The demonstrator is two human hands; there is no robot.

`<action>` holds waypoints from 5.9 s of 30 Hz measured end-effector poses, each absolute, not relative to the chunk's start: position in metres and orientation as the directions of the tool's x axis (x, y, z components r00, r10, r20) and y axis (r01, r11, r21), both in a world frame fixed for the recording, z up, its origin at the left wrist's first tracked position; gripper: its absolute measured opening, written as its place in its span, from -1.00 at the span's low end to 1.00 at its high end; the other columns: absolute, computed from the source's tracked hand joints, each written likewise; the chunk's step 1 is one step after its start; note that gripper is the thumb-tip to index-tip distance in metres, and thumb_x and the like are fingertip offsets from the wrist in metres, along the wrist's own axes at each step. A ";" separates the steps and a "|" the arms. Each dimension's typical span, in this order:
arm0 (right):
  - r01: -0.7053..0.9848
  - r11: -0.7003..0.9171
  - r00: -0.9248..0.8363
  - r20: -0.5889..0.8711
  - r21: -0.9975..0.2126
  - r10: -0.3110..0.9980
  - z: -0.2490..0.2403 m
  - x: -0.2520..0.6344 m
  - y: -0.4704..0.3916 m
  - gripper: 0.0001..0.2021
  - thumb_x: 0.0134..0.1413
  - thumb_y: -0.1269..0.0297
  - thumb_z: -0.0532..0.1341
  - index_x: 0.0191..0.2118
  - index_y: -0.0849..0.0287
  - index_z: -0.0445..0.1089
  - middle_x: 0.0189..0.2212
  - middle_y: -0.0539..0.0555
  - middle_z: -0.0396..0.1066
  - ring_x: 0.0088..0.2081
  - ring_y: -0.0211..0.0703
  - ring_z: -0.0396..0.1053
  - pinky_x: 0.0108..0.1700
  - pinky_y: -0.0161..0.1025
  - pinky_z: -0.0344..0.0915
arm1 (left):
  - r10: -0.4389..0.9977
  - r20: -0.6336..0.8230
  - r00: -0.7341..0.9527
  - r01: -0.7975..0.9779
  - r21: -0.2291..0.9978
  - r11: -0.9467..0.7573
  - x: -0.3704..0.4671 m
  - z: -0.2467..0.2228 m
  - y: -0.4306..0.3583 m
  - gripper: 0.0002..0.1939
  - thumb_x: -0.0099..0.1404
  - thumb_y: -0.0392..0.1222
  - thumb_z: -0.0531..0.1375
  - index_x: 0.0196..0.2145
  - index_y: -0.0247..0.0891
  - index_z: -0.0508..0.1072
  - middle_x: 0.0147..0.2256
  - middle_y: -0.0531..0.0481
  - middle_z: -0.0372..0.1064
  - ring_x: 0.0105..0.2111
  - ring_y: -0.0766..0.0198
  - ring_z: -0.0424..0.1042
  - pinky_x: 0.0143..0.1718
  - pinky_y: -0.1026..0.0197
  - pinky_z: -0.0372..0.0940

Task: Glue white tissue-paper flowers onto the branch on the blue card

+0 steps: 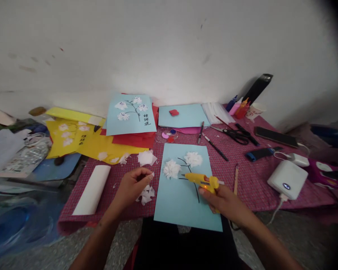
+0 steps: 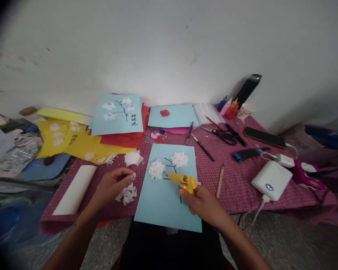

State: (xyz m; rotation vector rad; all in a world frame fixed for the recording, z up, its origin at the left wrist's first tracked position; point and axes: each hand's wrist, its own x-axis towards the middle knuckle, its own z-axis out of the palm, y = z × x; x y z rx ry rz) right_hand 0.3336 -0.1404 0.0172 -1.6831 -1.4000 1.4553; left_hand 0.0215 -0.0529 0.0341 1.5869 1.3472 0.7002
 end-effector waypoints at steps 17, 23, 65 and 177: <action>0.478 -0.175 -0.165 -0.283 -0.861 0.945 0.027 0.325 -0.116 -0.69 0.20 0.02 0.11 -0.33 0.17 0.40 -0.70 -0.07 0.20 -0.63 -0.26 0.19 -0.61 -0.34 0.08 | 0.901 -0.320 0.293 -0.191 0.904 0.383 0.064 0.022 -0.077 -0.75 0.10 -0.20 0.36 -0.25 -0.27 0.48 -0.37 0.03 0.44 -0.45 0.39 0.41 -0.41 0.33 0.28; 0.411 -0.209 -0.159 -0.296 -0.887 0.942 0.023 0.335 -0.129 -0.64 0.20 -0.06 0.12 -0.41 0.14 0.32 -0.65 -0.09 0.15 -0.61 -0.30 0.12 -0.60 -0.36 0.04 | 0.878 -0.338 0.339 -0.182 0.892 0.413 0.069 0.026 -0.082 -0.76 0.10 -0.18 0.35 -0.28 -0.30 0.48 -0.35 -0.01 0.41 -0.44 0.36 0.40 -0.39 0.29 0.29; 0.663 -0.018 -0.232 -0.228 -0.749 0.946 0.026 0.334 -0.102 -0.64 0.26 0.11 0.09 -0.39 0.24 0.48 -0.48 0.14 0.48 -0.46 -0.14 0.38 -0.45 -0.28 0.13 | 0.951 -0.011 0.309 0.556 0.814 -0.171 0.096 0.015 -0.088 -0.87 0.29 -0.17 0.18 -0.28 -0.21 0.51 -0.33 -0.01 0.49 -0.33 0.23 0.44 -0.28 0.22 0.29; 0.079 -0.222 -0.186 -0.233 -0.972 0.954 -0.006 0.394 -0.149 -0.48 0.26 -0.09 0.09 -0.63 0.14 0.24 -0.71 -0.04 0.21 -0.62 -0.29 0.17 -0.55 -0.30 0.14 | 0.921 0.054 0.386 0.918 0.073 -0.389 0.140 0.015 -0.071 -0.82 0.36 -0.24 0.05 -0.33 -0.17 0.44 -0.38 -0.02 0.47 -0.41 0.20 0.42 -0.42 0.23 0.14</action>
